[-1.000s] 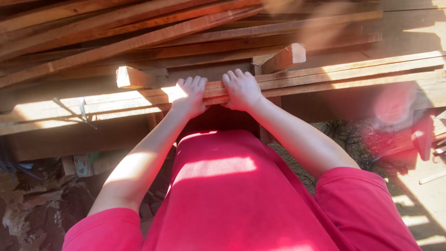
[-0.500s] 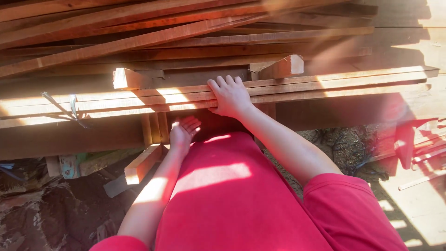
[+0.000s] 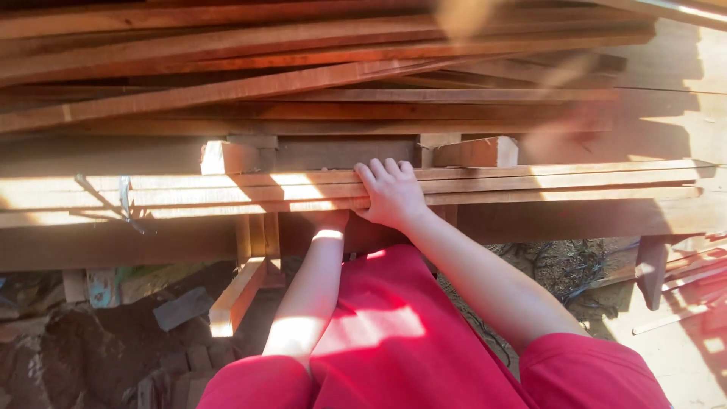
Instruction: Bundling pieces of thin lumber together using plastic straps.
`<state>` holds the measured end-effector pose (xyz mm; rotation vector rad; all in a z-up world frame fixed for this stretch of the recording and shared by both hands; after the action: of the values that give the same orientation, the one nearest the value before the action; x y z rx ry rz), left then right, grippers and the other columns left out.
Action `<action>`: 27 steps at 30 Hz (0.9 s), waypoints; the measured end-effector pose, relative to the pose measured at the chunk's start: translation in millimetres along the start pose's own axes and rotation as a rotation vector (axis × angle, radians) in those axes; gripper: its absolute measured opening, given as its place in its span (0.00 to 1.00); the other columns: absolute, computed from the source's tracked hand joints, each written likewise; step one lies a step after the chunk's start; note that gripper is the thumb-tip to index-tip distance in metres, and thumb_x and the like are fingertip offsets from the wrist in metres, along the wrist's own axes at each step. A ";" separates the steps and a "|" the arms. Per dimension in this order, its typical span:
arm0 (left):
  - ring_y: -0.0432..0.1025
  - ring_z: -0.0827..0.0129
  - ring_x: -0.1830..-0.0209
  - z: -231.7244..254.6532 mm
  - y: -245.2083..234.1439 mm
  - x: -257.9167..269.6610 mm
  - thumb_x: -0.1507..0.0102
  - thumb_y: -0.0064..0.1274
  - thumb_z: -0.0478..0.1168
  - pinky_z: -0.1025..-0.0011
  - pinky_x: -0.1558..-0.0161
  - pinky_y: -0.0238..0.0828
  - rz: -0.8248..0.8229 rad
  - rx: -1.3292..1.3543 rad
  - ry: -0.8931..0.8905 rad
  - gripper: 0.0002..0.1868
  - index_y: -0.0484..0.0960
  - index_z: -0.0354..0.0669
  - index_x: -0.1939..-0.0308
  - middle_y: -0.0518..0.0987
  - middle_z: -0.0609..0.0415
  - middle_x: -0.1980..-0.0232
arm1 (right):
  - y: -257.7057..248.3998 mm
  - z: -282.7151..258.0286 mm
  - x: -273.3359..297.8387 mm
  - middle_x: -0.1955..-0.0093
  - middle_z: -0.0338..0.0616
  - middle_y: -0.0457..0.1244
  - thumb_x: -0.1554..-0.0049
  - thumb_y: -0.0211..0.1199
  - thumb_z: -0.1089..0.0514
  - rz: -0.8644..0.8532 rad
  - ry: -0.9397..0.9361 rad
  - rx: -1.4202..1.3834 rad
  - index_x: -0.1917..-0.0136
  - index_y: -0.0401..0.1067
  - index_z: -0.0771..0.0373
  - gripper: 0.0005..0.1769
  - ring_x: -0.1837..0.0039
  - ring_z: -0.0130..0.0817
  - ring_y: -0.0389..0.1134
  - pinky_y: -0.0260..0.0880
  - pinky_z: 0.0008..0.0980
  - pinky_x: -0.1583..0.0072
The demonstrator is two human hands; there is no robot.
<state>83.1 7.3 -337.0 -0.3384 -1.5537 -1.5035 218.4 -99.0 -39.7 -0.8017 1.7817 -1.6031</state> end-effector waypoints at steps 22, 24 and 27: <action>0.59 0.47 0.24 2.0 -37.2 108.0 0.41 0.44 0.75 0.33 0.24 0.39 0.414 -0.036 -0.046 0.49 0.58 0.55 0.22 0.62 0.51 0.23 | 63.9 31.6 -9.4 0.36 0.53 0.68 0.63 0.67 0.13 -0.970 0.198 -0.589 0.33 0.71 0.51 0.57 0.30 0.53 0.66 0.68 0.49 0.32; 0.58 0.47 0.24 1.0 -29.7 106.4 0.42 0.44 0.76 0.33 0.23 0.38 0.433 -0.053 -0.061 0.50 0.57 0.56 0.22 0.61 0.52 0.23 | 75.4 36.6 -19.4 0.36 0.54 0.68 0.64 0.66 0.11 -0.968 0.257 -0.656 0.35 0.73 0.51 0.57 0.29 0.52 0.66 0.67 0.48 0.31; 0.57 0.46 0.23 5.0 -27.5 119.0 0.43 0.45 0.78 0.31 0.22 0.35 0.491 -0.058 -0.068 0.53 0.57 0.57 0.22 0.60 0.52 0.22 | 90.7 38.1 -25.9 0.32 0.58 0.66 0.64 0.62 0.07 -1.026 0.319 -0.632 0.34 0.74 0.59 0.64 0.27 0.54 0.63 0.65 0.48 0.28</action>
<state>-3.5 -40.2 -265.0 -0.7517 -1.3525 -1.1601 260.6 -95.2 -132.2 -2.1111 2.3232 -1.7940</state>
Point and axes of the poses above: each hand's wrist, its own x-axis away from the middle knuckle, its own y-axis out of the palm, z = x × y, the point moved 7 cm from there along -x, towards the middle knuckle
